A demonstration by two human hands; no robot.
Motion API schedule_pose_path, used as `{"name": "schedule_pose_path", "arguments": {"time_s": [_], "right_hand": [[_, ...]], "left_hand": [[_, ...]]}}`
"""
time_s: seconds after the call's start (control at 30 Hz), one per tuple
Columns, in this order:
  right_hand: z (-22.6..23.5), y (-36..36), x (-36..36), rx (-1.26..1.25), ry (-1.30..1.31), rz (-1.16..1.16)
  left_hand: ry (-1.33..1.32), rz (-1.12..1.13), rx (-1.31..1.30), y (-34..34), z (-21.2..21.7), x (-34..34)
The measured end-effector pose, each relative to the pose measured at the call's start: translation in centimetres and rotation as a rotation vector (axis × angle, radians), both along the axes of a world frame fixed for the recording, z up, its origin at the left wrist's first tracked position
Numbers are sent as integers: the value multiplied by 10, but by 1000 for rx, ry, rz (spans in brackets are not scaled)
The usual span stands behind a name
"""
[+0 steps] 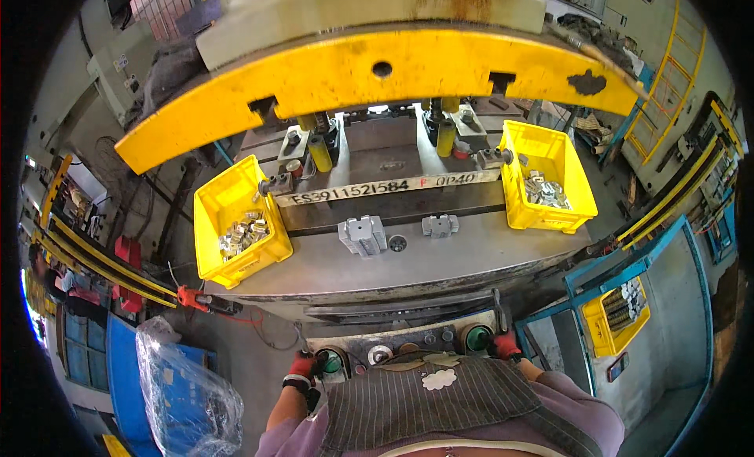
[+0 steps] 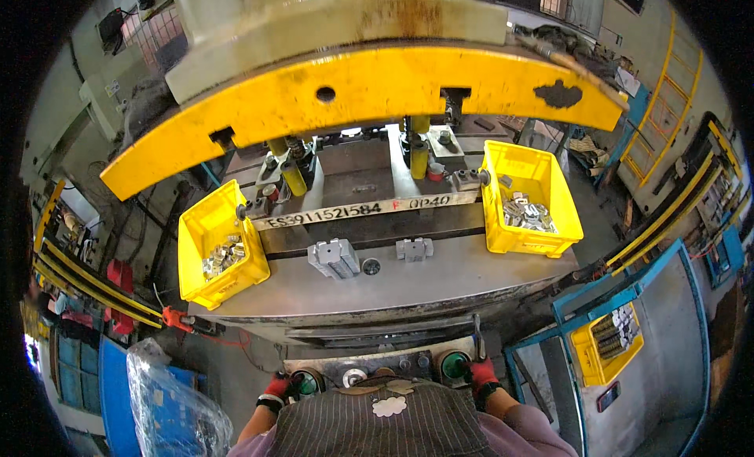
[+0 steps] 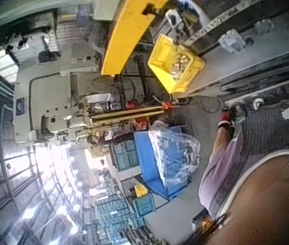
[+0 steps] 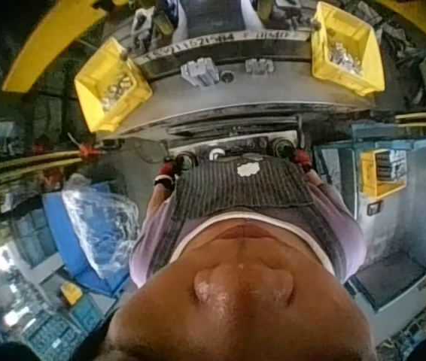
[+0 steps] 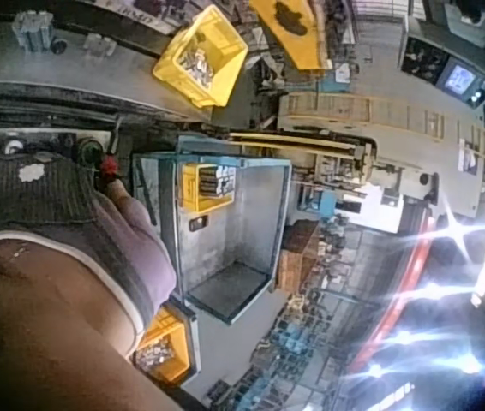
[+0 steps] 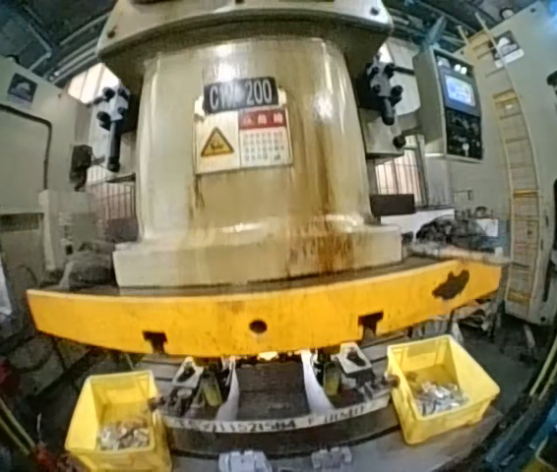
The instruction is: The person operates a hydraulic press machine in a workshop. They use a pair of long metal tongs to pick up small metal parts from a yellow bin on the left, place them into the press mold, and then use the tongs to retrieve the processed parts and place them into a yellow bin on the right. This cycle is repeated continuously throughout the video.
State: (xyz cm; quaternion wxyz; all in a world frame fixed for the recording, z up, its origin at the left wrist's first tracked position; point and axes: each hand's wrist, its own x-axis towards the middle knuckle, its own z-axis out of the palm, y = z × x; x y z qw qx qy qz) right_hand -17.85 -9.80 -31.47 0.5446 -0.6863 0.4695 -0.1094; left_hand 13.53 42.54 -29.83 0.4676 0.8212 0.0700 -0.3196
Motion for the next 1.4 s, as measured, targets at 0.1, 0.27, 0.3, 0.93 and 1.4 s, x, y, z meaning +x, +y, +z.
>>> {"name": "schedule_pose_path", "arguments": {"time_s": [0.1,0.27,0.3,0.93,1.4], "right_hand": [[53,16,19,-25,5,46],[53,6,9,514,7,-19],[48,7,-1,426,-65,-11],[390,24,371,-882,-176,442],[375,-9,341,-444,-794,253]], "left_hand": [[13,157,-128,13,-20,-1],[-209,-172,-157,16,14,-15],[-298,-268,-161,26,15,-16],[-1110,496,-143,108,455,15],[-513,62,-655,-129,349,65]]}}
